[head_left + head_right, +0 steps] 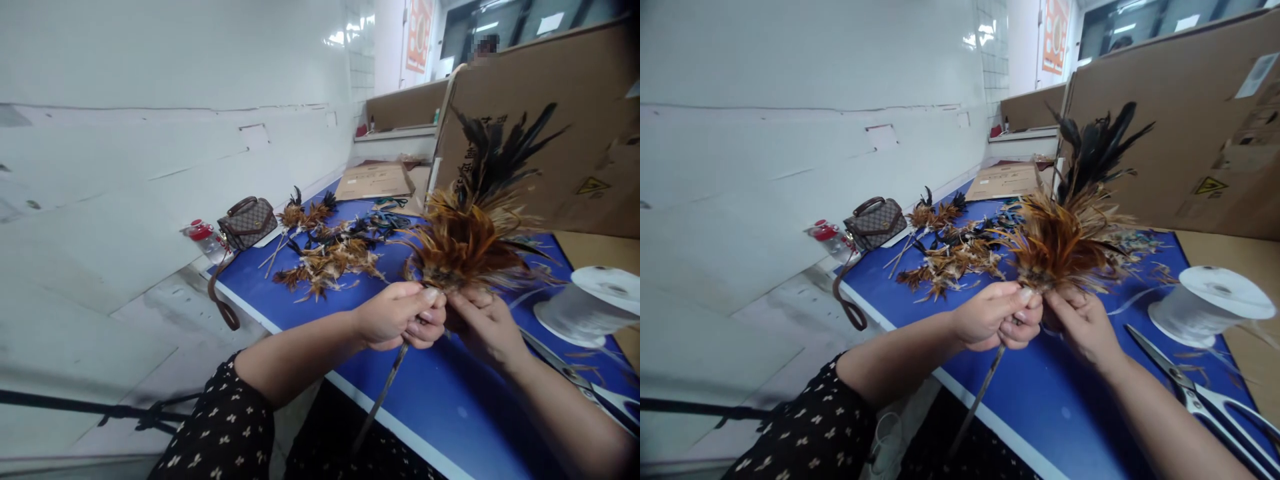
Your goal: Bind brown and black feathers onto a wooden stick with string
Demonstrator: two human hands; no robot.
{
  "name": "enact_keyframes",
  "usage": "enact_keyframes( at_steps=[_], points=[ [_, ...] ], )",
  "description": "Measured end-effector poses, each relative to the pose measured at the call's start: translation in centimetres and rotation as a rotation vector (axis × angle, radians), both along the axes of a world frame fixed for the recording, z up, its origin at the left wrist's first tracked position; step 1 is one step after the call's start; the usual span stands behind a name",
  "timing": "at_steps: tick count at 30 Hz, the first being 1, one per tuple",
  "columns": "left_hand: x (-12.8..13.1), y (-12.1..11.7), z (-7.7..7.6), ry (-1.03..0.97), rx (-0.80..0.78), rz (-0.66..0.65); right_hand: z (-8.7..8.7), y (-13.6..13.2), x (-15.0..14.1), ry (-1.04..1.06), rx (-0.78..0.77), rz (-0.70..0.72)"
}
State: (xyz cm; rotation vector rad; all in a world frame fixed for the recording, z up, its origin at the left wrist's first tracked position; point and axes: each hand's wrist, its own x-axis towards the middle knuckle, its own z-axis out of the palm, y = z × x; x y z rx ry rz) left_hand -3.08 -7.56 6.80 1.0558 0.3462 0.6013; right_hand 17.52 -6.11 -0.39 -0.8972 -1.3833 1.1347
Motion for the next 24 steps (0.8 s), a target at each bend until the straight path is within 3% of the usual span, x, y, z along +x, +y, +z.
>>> enact_keyframes(
  at_steps=[3,9,14,20,22,24],
  points=[
    [0.0,-0.2,-0.5,0.019,-0.001,0.061,0.3,-1.2,0.3,0.007,-0.004,0.010],
    [0.8,-1.0,-2.2,0.032,-0.004,0.240,1.3,-3.5,1.0,-0.391,0.114,-0.197],
    [1.4,-1.3,-3.5,0.111,-0.044,0.353,1.6,-4.7,1.4,-0.447,0.173,-0.201],
    [2.1,-0.6,-3.8,0.265,-0.031,0.360,1.9,-5.2,2.2,-0.508,0.205,-0.117],
    [2.2,0.5,-3.7,0.368,0.059,0.384,2.5,-4.6,2.2,-0.520,0.217,-0.058],
    [1.9,1.9,-3.1,0.516,0.285,0.460,3.4,-3.8,2.2,-0.557,0.226,0.022]
  ],
)
